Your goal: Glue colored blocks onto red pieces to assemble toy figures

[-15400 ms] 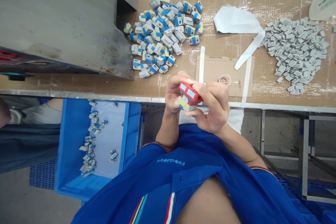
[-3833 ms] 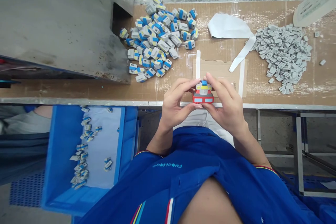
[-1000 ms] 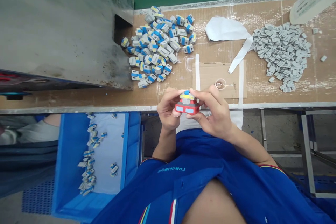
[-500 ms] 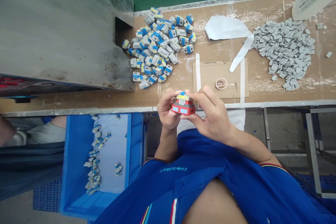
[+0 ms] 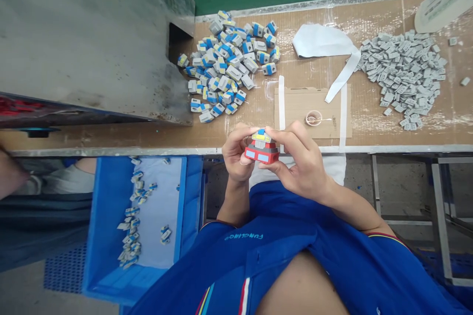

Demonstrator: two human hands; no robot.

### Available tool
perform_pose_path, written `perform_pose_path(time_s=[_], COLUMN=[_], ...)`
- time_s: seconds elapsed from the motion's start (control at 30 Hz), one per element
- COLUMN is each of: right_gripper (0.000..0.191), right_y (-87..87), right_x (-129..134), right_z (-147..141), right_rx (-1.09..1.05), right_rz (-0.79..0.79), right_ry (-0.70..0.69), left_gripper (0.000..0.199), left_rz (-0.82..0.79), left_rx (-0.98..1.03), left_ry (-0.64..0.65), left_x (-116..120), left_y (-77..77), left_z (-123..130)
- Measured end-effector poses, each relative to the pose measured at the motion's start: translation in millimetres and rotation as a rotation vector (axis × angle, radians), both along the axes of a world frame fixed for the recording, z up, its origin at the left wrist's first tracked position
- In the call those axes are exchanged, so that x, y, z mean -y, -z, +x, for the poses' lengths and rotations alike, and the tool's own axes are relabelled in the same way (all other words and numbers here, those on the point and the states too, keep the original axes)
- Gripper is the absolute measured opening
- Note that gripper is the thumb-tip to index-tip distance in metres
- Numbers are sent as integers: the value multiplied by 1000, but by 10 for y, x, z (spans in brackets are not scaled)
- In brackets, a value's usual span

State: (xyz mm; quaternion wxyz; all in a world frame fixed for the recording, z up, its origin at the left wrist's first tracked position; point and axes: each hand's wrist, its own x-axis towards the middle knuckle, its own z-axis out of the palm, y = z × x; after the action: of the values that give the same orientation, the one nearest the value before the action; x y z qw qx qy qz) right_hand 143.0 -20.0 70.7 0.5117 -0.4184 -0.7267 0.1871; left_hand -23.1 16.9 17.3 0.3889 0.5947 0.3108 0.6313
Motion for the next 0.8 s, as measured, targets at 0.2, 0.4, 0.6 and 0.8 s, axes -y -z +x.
perform_pose_path(time_s=[0.2, 0.4, 0.6, 0.8], right_gripper=[49, 59, 46, 42], right_y=[27, 108, 238, 240], right_x=[16, 0, -33, -39], right_z=[-10, 41, 122, 47], right_rx=[-50, -92, 108, 245], right_rz=[3, 30, 14, 62], right_ry=[-14, -32, 41, 69], left_gripper=[45, 45, 48, 66], left_rz=[43, 22, -283, -577], left_rx=[14, 29, 91, 193], left_ry=[69, 124, 366, 354], left_x=[-12, -64, -60, 57], left_y=[-4, -19, 6, 6], left_z=[-37, -103, -124, -74])
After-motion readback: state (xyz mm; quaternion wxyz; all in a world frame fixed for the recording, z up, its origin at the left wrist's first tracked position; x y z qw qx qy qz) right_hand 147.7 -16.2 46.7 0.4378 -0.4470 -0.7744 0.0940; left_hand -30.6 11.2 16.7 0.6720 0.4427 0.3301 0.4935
